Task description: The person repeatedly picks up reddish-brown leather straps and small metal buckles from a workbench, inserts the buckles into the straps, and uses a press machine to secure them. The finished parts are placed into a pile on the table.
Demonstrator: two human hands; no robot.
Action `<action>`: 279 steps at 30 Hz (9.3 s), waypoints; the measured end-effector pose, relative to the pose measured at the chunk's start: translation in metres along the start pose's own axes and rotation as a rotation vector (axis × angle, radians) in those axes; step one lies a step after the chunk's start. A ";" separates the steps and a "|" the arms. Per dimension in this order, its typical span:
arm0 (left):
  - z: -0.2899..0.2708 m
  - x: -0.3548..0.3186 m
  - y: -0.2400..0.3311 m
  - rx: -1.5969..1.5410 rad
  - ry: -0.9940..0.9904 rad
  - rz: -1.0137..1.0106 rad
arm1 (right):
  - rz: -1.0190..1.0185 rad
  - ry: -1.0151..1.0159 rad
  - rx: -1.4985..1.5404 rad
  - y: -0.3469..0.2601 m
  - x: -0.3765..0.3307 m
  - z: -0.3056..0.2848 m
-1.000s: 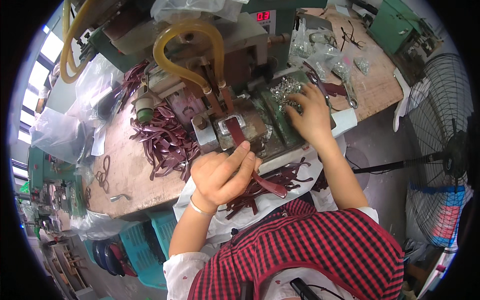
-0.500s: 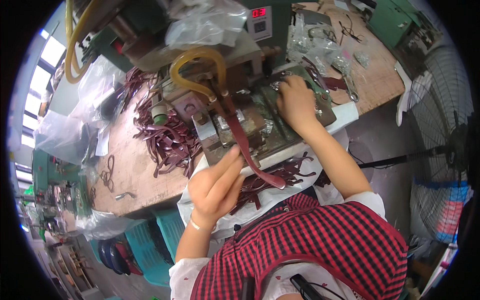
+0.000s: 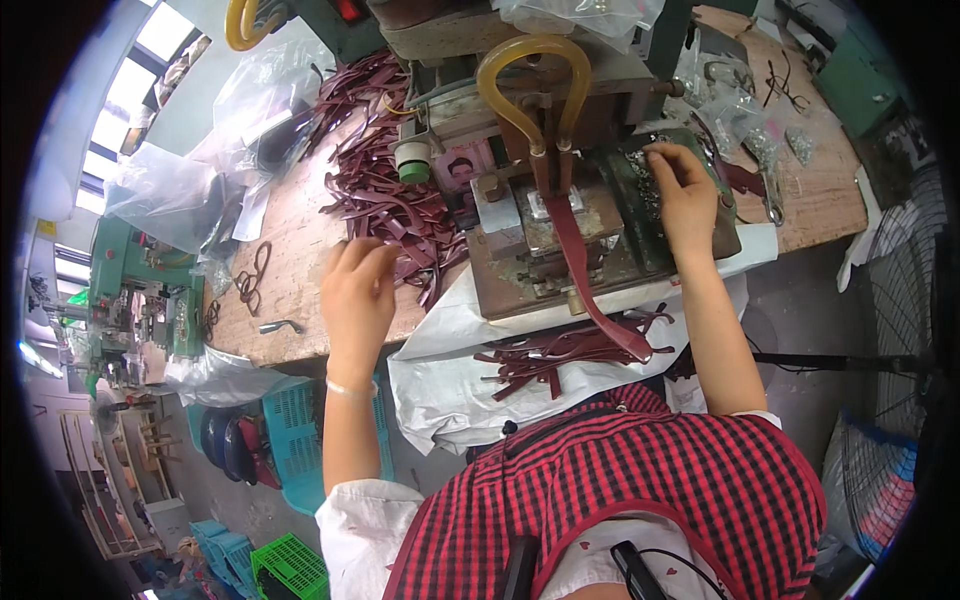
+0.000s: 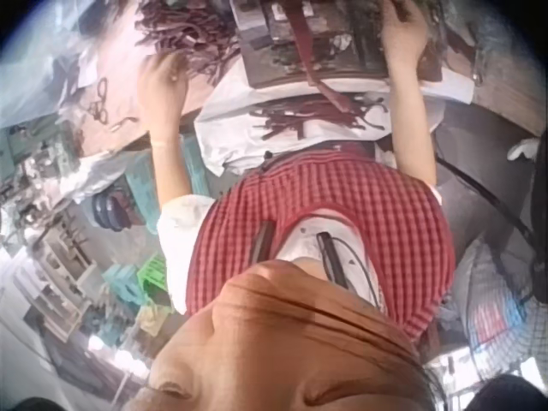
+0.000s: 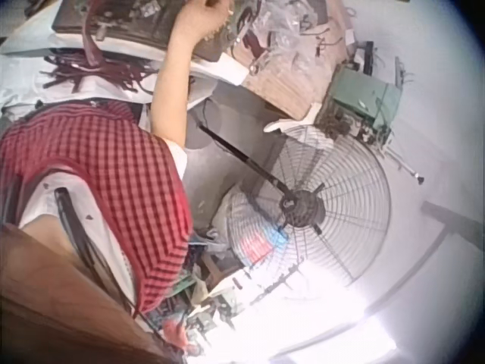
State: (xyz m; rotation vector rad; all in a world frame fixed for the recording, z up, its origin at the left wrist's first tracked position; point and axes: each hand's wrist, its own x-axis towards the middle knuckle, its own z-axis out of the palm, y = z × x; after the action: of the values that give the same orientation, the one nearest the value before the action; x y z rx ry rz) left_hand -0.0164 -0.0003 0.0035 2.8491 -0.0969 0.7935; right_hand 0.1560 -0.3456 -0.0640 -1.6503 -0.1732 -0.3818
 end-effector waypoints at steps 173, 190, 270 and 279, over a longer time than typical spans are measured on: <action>0.070 -0.005 0.025 -0.965 0.297 -0.581 | -0.003 -0.228 0.306 -0.091 -0.039 0.043; 0.027 0.037 0.136 -0.289 0.326 0.611 | -0.100 -0.235 0.028 -0.092 -0.014 -0.008; -0.031 0.062 0.097 -0.980 0.464 -0.038 | 0.058 -0.433 0.311 -0.149 -0.063 0.017; 0.016 0.041 0.136 -0.400 0.334 0.579 | -0.377 -0.007 -0.880 -0.002 -0.023 -0.057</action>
State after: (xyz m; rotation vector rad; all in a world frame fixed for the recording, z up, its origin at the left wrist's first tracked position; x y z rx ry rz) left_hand 0.0121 -0.1376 0.0327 2.2812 -0.9444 1.1805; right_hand 0.1256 -0.3987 -0.0663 -2.4910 -0.3574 -0.8163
